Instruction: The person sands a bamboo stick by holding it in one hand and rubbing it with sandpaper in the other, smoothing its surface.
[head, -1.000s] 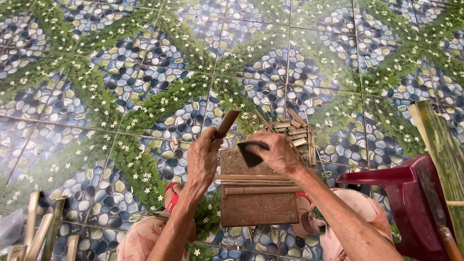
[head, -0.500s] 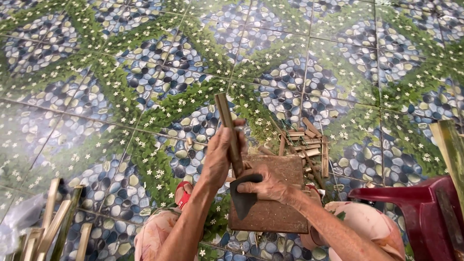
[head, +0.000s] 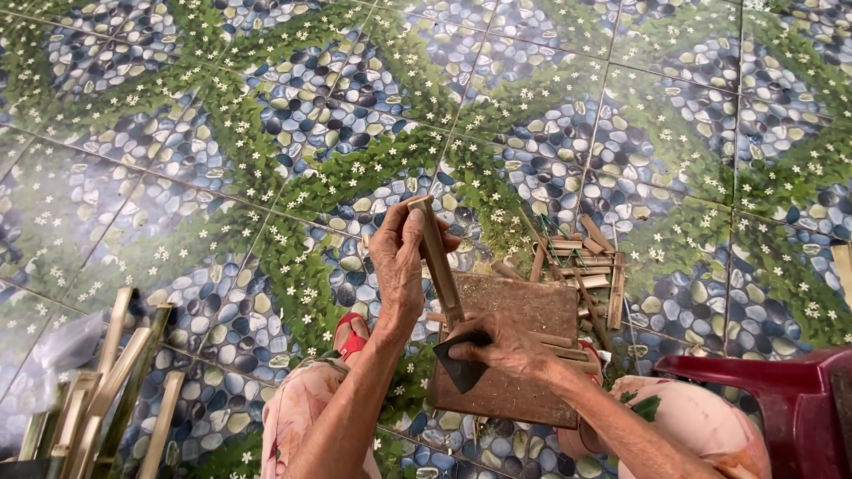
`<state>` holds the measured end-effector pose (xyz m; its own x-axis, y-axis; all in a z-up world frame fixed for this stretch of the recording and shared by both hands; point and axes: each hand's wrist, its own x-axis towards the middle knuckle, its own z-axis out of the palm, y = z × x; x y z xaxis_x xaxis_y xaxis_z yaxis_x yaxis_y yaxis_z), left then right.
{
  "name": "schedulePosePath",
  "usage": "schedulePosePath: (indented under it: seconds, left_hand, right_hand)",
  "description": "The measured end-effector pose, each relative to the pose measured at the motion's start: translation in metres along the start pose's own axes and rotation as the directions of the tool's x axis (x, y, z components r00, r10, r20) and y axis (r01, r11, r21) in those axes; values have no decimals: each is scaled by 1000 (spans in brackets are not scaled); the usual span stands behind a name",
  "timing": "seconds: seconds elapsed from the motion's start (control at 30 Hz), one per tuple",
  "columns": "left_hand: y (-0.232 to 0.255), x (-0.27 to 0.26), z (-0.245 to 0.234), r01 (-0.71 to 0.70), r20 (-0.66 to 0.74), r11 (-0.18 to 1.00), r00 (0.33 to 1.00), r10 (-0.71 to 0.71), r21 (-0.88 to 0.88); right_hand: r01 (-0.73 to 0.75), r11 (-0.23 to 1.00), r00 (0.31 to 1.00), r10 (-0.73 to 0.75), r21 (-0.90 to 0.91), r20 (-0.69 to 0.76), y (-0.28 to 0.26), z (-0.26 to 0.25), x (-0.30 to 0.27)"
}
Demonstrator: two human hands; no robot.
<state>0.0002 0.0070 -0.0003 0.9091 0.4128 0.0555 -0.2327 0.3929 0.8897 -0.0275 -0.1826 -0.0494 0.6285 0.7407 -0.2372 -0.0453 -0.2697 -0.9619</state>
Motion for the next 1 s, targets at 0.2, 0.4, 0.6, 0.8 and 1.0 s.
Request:
schedulePosePath:
  seconds: [0.2, 0.4, 0.6, 0.8, 1.0]
  left_hand:
    - [-1, -2, 1, 39, -36, 999, 999, -39, 1]
    - [1, -3, 0, 60, -25, 998, 998, -59, 21]
    - [6, -4, 4, 88, 36, 993, 995, -91, 83]
    - [-24, -12, 2, 71, 263, 913, 946, -189, 401]
    - [6, -32, 30, 84, 286, 786, 903, -320, 613]
  right_hand:
    - [-47, 999, 999, 47, 1, 19, 3, 1, -1]
    - [-58, 996, 997, 60, -62, 39, 8, 3, 3]
    - [-65, 993, 997, 69, -97, 37, 6, 0, 2]
    - [-122, 988, 992, 123, -97, 12, -16, -26, -1]
    - [203, 929, 667, 101, 310, -738, -22, -79, 0]
